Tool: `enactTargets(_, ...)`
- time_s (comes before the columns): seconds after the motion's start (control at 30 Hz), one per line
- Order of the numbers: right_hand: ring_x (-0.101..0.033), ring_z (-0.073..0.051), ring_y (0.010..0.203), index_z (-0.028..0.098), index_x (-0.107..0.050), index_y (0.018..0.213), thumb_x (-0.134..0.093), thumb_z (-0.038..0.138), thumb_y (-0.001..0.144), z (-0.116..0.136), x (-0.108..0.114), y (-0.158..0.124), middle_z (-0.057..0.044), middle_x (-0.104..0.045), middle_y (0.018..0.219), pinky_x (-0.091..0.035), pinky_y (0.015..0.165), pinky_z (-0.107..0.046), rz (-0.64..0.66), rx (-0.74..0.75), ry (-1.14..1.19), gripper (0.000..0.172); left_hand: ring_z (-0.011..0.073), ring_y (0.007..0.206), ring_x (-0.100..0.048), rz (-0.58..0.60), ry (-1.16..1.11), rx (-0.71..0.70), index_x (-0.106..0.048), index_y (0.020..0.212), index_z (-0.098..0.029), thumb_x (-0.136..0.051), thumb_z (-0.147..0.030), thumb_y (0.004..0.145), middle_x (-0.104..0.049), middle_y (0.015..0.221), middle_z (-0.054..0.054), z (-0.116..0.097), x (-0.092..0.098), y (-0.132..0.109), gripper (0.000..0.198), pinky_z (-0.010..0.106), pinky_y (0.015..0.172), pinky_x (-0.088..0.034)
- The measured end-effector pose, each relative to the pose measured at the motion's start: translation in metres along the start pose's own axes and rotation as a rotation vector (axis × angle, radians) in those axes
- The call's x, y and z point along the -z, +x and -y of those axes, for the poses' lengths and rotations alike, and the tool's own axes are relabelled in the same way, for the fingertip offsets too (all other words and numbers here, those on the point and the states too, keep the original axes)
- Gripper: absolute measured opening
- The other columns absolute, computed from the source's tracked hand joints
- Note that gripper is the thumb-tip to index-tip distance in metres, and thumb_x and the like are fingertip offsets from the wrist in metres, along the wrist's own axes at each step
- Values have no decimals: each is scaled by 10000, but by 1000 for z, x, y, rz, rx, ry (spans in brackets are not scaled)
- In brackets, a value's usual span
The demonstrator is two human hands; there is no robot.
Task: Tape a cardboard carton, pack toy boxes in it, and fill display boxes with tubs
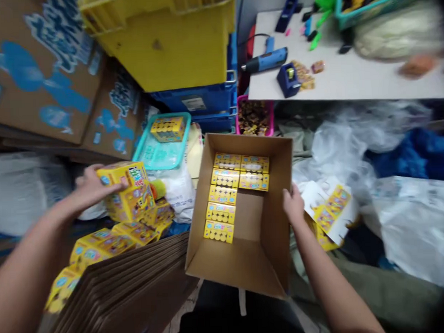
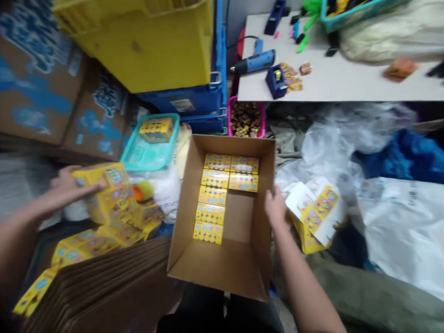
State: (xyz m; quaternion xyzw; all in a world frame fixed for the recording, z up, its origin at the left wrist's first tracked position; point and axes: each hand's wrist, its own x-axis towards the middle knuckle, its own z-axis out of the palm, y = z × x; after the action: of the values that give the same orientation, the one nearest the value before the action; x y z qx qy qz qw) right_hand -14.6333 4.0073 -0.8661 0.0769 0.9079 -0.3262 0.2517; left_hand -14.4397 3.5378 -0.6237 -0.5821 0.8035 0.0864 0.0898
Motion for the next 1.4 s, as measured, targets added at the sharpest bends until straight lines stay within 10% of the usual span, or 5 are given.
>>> enactTargets(0.17, -529, -256, 1131, 153, -433, 1387, -373, 344, 873, -2, 2, 2, -131, -560, 1263, -390, 973, -373, -1, 24, 34, 552, 322, 1203, -430, 343, -104, -809, -219, 1431, -211, -831, -395, 503, -300, 1400, 100, -112, -37, -100, 1128, 468, 1068, -325)
enactTargets(0.37, -539, -269, 1126, 176, -422, 1394, -351, 365, 887, -4, 3, 0, -111, -558, 1273, -399, 967, -387, -12, 37, 75, 546, 471, 1202, -408, 770, -247, -1223, -465, 1374, -228, -779, -215, 486, -352, 1385, 176, -197, -242, -185, 943, 567, 1006, -353)
enactTargets(0.83, -558, -284, 1083, 202, -501, 1327, -396, 404, 832, -17, -10, 9, -94, -600, 1206, -412, 947, -422, -84, 30, 137, 545, 437, 1382, -171, 495, 527, -1178, -379, 1437, -268, -589, 41, 690, -221, 1522, 170, -230, -503, -221, 835, 697, 1061, -76)
enactTargets(1.07, -557, -256, 1029, 169, -526, 1263, -386, 426, 805, -26, -13, 13, -118, -604, 1165, -410, 927, -405, -91, 88, 143, 544, 373, 1418, -130, 515, 210, -928, -272, 1488, -241, -535, -49, 817, -152, 1545, 174, -217, -473, -233, 746, 606, 1117, -130)
enactTargets(1.4, -479, -232, 690, 234, -579, 1097, -413, 449, 737, -15, -9, 10, -98, -595, 877, -342, 660, -363, -89, 28, -79, 451, 197, 1075, -543, -228, -530, -73, -575, 1002, -167, -537, -204, 849, -597, 1078, 94, -89, -199, -104, 162, 316, 976, -416)
